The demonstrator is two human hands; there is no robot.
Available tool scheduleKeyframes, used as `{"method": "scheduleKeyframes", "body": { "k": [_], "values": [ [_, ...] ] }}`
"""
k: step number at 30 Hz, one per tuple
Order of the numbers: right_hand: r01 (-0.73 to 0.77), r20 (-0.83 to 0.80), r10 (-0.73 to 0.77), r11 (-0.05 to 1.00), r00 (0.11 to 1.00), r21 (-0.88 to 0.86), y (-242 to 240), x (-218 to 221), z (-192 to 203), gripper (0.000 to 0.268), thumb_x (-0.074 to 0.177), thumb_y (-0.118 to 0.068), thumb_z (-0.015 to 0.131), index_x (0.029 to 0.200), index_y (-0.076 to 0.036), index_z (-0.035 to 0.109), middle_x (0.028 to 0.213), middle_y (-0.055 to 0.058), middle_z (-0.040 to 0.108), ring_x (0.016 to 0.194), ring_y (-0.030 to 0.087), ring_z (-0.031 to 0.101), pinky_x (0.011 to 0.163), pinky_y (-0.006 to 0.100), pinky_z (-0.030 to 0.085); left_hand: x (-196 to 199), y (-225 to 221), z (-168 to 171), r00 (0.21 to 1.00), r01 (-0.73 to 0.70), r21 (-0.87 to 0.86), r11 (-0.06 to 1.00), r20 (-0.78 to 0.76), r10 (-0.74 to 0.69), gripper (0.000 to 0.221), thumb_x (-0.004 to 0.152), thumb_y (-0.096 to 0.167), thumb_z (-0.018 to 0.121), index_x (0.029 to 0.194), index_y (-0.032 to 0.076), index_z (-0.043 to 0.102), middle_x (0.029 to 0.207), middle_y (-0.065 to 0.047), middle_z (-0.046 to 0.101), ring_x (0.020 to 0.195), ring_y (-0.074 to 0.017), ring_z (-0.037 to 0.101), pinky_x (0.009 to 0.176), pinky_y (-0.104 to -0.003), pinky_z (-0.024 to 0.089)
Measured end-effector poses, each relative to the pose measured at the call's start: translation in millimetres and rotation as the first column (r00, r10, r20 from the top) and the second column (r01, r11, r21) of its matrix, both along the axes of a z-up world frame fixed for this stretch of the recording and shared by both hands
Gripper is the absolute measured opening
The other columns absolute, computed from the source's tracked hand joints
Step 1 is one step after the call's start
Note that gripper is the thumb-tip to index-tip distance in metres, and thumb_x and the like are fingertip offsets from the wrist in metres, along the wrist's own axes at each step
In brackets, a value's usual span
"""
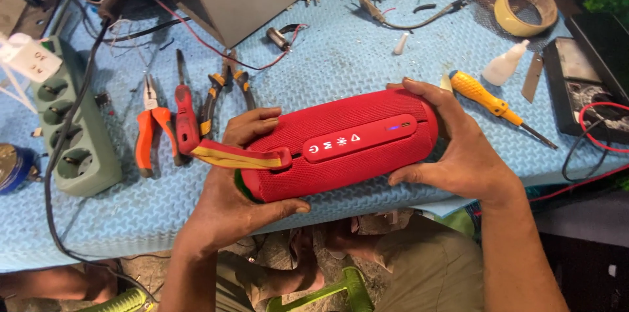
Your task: The person is removing a yellow adhesive strap from a red portable speaker and then testing the buttons on the top of the device at an electronics repair bench.
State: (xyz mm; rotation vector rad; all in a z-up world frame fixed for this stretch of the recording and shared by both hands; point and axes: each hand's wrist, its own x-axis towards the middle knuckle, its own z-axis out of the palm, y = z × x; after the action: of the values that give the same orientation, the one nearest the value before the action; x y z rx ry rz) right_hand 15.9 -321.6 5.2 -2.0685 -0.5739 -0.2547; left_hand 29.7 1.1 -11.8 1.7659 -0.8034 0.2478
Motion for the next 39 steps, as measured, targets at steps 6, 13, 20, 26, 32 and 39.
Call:
{"method": "scheduleKeyframes", "body": {
  "k": [6,13,20,26,32,39],
  "values": [
    [-0.007,-0.026,0.008,0.998,1.0,0.057,2.6,-0.9,-2.6,0.114,0.053,-0.02,0.094,0.15,-0.007,0.036,0.154,0.022,0.051,0.142,0.028,0.053,0.122,0.04,0.041,0.7,0.8,0.9,0.999,0.033,-0.029,0.999,0.012,-0.032,0.088,0.072,0.039,0.089,0.141,0.008,0.045,0.148,-0.02,0.048,0.147,-0.0368,0.047,0.124,-0.053,0.042],
    [0.0,-0.042,0.003,0.998,0.999,0.067,3.9,-1.4,-2.0,0.114,0.051,-0.019,0.094,0.149,-0.007,0.036,0.155,0.023,0.051,0.143,0.029,0.052,0.123,0.042,0.039,0.0,1.7,-0.1,0.999,0.034,-0.037,0.999,0.005,-0.034,0.087,0.073,0.04,0.088,0.142,0.011,0.045,0.149,-0.019,0.047,0.148,-0.0354,0.047,0.125,-0.052,0.041],
    [0.01,-0.054,-0.007,0.998,0.999,0.069,5.0,-1.2,-1.9,0.114,0.049,-0.014,0.095,0.147,-0.007,0.038,0.155,0.023,0.052,0.144,0.029,0.051,0.121,0.041,0.04,-1.1,3.7,2.2,0.999,0.036,-0.016,0.999,0.006,-0.036,0.088,0.074,0.041,0.088,0.144,0.011,0.044,0.151,-0.018,0.046,0.148,-0.0347,0.045,0.127,-0.051,0.039],
    [-0.024,-0.017,0.025,0.997,1.0,0.073,2.4,-0.7,-4.1,0.112,0.051,-0.016,0.095,0.146,-0.007,0.037,0.155,0.024,0.051,0.145,0.031,0.051,0.123,0.042,0.041,-2.3,3.6,2.1,0.999,0.047,-0.022,0.999,0.006,-0.047,0.087,0.075,0.039,0.088,0.144,0.012,0.043,0.151,-0.019,0.046,0.148,-0.0354,0.046,0.127,-0.052,0.039],
    [-0.028,0.0,0.028,0.998,1.0,0.062,2.7,-1.0,-2.8,0.111,0.051,-0.019,0.095,0.146,-0.006,0.038,0.155,0.023,0.051,0.145,0.031,0.051,0.122,0.042,0.043,-2.4,2.1,-0.9,0.999,0.018,-0.034,0.999,0.03,-0.017,0.089,0.072,0.038,0.09,0.143,0.012,0.044,0.148,-0.02,0.048,0.146,-0.0361,0.048,0.125,-0.052,0.042],
    [-0.016,-0.017,0.018,0.995,1.0,0.096,4.6,-2.5,-1.4,0.112,0.05,-0.016,0.096,0.145,-0.005,0.039,0.155,0.023,0.05,0.145,0.03,0.051,0.12,0.039,0.046,-2.5,1.5,-1.8,0.999,-0.028,-0.03,0.999,0.019,0.028,0.093,0.069,0.036,0.093,0.143,0.01,0.042,0.149,-0.014,0.05,0.146,-0.034,0.047,0.127,-0.05,0.04]
  ]
}}
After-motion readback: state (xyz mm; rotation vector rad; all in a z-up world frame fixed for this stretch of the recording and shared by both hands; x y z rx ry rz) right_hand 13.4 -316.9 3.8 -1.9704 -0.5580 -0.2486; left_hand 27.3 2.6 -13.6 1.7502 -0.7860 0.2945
